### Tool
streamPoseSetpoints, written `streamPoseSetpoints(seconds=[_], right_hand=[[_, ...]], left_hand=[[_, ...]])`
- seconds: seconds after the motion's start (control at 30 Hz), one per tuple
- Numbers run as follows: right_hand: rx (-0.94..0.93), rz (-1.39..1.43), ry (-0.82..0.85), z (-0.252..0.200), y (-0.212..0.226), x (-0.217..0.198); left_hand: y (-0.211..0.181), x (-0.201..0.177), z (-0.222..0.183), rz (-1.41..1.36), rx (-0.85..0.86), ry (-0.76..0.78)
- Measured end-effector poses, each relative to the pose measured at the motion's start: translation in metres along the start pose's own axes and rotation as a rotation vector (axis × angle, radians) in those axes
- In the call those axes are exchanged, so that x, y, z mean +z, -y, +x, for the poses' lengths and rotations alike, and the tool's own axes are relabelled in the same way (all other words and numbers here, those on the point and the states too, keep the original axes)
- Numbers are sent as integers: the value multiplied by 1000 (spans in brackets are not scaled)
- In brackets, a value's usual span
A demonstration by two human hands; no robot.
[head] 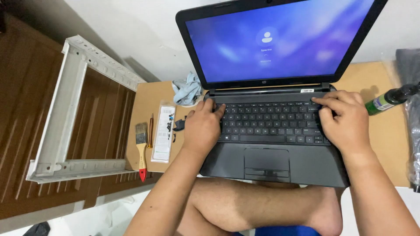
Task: Testing the keyboard and trackpad of a laptop before shutting it down and closing the lid.
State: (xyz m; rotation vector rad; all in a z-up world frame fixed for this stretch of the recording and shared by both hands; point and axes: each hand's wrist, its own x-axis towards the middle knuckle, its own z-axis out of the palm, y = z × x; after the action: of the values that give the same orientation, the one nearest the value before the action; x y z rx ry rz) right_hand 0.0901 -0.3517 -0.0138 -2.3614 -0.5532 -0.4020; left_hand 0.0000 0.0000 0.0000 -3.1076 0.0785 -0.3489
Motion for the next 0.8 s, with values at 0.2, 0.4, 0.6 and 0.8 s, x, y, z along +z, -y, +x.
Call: streamPoseSetpoints(seconds=[0.2, 0.4, 0.6, 0.8], right_hand=[[1, 17, -14, 0, 1, 1], [20, 44, -11, 2, 2, 0], [26, 22, -3, 2, 0, 1], [21, 29, -17, 3, 0, 1]], left_hand=[[-3, -12, 17, -272, -7, -2], [-26, -4, 25, -275, -1, 103], [-32, -7, 24, -112, 72, 123], [-40, -11, 32, -46, 76, 145]])
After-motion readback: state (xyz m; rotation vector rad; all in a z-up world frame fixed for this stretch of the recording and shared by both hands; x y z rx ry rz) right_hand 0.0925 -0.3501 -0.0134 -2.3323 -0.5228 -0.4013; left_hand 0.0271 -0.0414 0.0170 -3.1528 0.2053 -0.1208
